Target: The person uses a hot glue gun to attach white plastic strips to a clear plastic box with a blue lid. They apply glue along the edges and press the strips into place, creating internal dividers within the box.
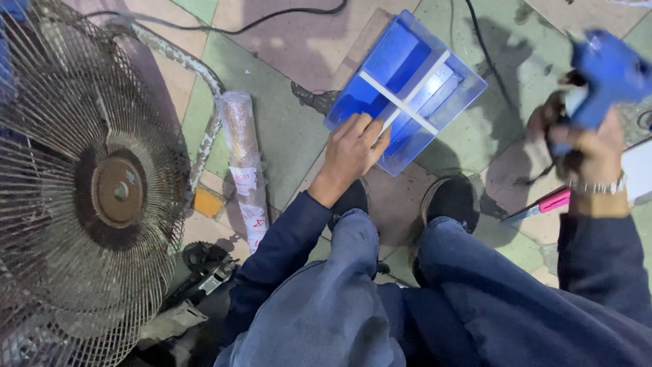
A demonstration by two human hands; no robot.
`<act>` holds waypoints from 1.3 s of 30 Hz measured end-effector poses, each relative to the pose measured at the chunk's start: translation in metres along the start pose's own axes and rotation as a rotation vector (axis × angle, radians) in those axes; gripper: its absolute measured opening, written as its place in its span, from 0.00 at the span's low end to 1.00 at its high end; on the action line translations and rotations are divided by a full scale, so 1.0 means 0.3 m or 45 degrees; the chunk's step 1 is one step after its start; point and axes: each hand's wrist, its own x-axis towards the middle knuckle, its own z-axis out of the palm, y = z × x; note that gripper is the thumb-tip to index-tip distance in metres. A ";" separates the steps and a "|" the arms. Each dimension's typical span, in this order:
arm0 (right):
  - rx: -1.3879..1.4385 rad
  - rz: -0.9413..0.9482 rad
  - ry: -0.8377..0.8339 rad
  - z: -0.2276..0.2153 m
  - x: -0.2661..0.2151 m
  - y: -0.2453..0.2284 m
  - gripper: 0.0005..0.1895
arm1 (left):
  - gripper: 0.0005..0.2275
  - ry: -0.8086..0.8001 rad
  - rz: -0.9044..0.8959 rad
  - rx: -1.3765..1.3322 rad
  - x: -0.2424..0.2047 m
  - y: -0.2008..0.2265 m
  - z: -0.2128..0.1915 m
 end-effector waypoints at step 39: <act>-1.088 -0.666 -0.181 0.454 -0.105 0.048 0.09 | 0.02 0.393 0.117 -0.144 0.037 -0.033 0.018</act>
